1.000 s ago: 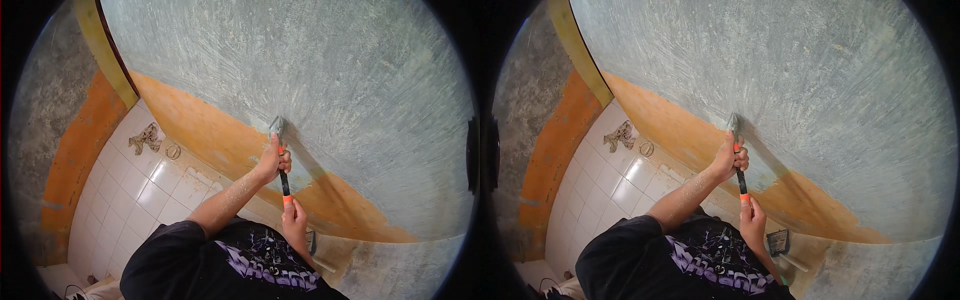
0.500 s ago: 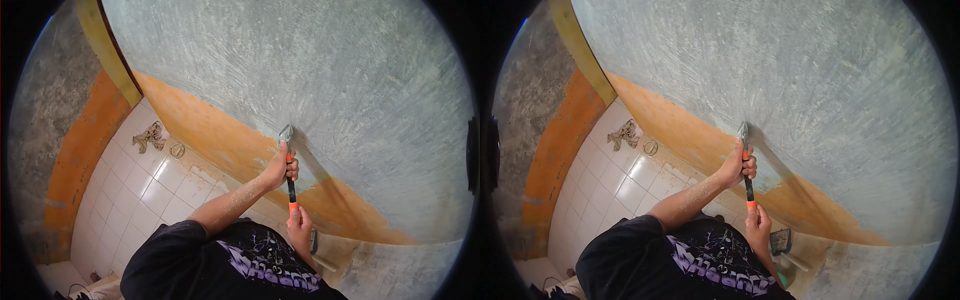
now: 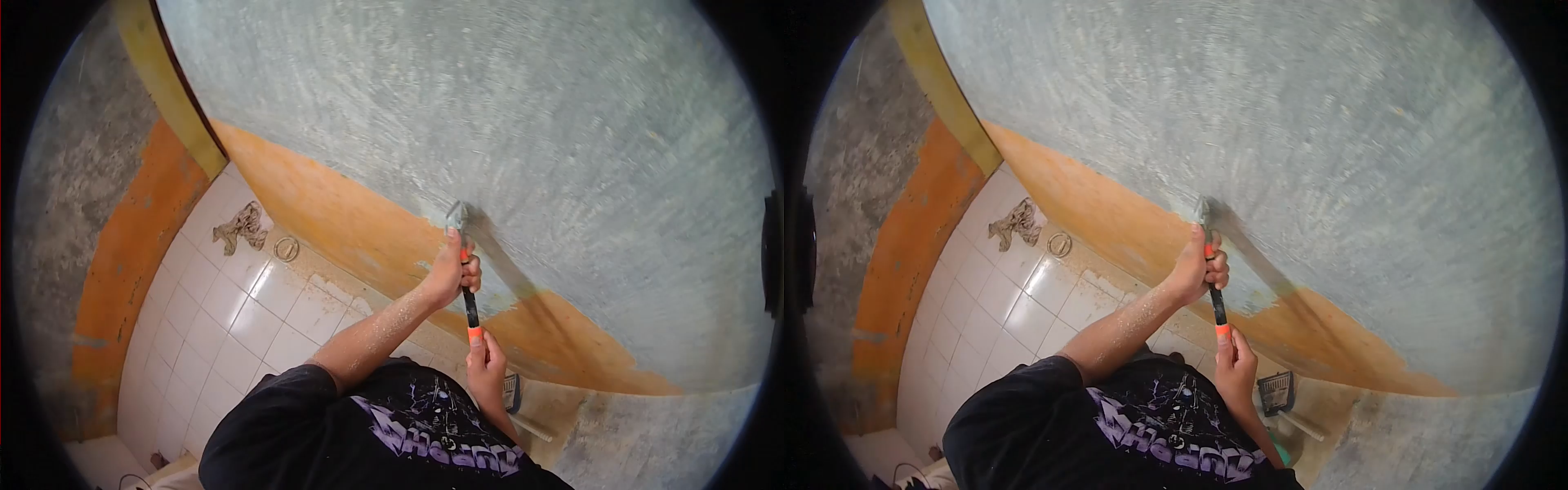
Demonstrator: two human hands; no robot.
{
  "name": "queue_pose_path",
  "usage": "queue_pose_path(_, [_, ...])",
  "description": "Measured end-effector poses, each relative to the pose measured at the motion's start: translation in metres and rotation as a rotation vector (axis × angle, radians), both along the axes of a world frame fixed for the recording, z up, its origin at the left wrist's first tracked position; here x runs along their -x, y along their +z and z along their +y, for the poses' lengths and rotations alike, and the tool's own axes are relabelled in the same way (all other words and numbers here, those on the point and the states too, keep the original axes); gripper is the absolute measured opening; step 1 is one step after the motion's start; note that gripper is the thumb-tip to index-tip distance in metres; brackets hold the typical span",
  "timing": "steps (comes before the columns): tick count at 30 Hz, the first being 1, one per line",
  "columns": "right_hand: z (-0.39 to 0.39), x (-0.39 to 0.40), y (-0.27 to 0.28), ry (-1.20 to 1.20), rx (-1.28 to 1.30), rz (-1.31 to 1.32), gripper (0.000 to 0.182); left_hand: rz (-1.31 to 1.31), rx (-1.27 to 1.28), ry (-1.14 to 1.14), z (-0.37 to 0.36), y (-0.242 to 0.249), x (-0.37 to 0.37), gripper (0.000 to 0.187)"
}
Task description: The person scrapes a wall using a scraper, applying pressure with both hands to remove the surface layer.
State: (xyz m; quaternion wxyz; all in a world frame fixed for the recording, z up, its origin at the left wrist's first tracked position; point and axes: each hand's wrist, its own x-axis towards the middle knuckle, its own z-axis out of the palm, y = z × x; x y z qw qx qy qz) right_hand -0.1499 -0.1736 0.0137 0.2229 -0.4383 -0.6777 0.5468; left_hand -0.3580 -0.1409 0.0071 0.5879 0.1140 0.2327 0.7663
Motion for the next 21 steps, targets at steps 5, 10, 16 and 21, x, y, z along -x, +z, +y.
queue_pose_path(5, [-0.004,0.027,0.005,0.052,0.021,0.006,0.03,0.028,0.026,0.04,-0.007,-0.007,0.023,0.061])
queue_pose_path(10, [-0.01,0.033,-0.007,0.025,0.021,0.006,0.029,0.04,0.054,0.042,-0.015,-0.003,0.032,0.059])
queue_pose_path(16, [-0.009,0.024,0.007,-0.023,0.06,-0.023,0.033,-0.046,0.028,-0.004,-0.012,0.001,0.022,0.057])
queue_pose_path(21, [-0.012,0.01,0.005,-0.061,0.081,0.017,0.035,-0.078,-0.017,-0.079,-0.009,0.003,0.013,0.056])
